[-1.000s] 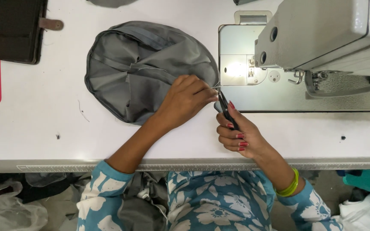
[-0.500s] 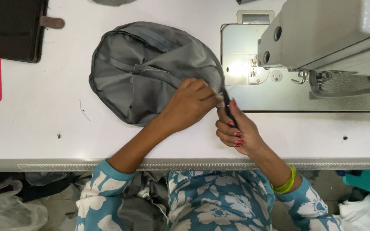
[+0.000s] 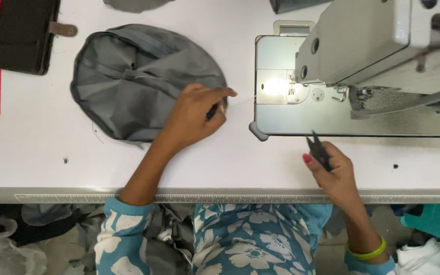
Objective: Sew and assemble the components of a grey fabric cap using an industrial sewing machine.
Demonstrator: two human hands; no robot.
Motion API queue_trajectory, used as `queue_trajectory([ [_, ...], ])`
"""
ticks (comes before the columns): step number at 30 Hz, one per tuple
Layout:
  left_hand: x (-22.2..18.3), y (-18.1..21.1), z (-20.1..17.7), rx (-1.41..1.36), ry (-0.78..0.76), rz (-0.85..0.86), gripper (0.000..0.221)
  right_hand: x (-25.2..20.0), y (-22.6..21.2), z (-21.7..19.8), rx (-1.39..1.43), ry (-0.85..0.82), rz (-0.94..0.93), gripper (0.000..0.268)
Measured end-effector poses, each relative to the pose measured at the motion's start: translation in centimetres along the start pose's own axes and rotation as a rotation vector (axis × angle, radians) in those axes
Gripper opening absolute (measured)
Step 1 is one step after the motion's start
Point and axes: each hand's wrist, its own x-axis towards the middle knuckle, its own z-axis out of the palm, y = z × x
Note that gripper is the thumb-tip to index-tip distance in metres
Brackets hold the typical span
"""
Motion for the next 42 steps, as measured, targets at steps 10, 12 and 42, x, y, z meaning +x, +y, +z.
queue_trajectory([
  [10,-3.3,2.1,3.0,0.51,-0.088,-0.136,0.062,-2.1,5.0,-1.9,0.44,0.338,0.014,0.027],
  [12,-5.3,4.1,5.5,0.702,-0.07,-0.14,0.086,-2.2,4.0,-1.1,0.339,0.404,-0.034,0.024],
  [42,-7.5,6.5,1.1,-0.063,0.302,-0.658,0.013,-5.0,-2.2,11.7,1.28,-0.795,0.338,0.05],
])
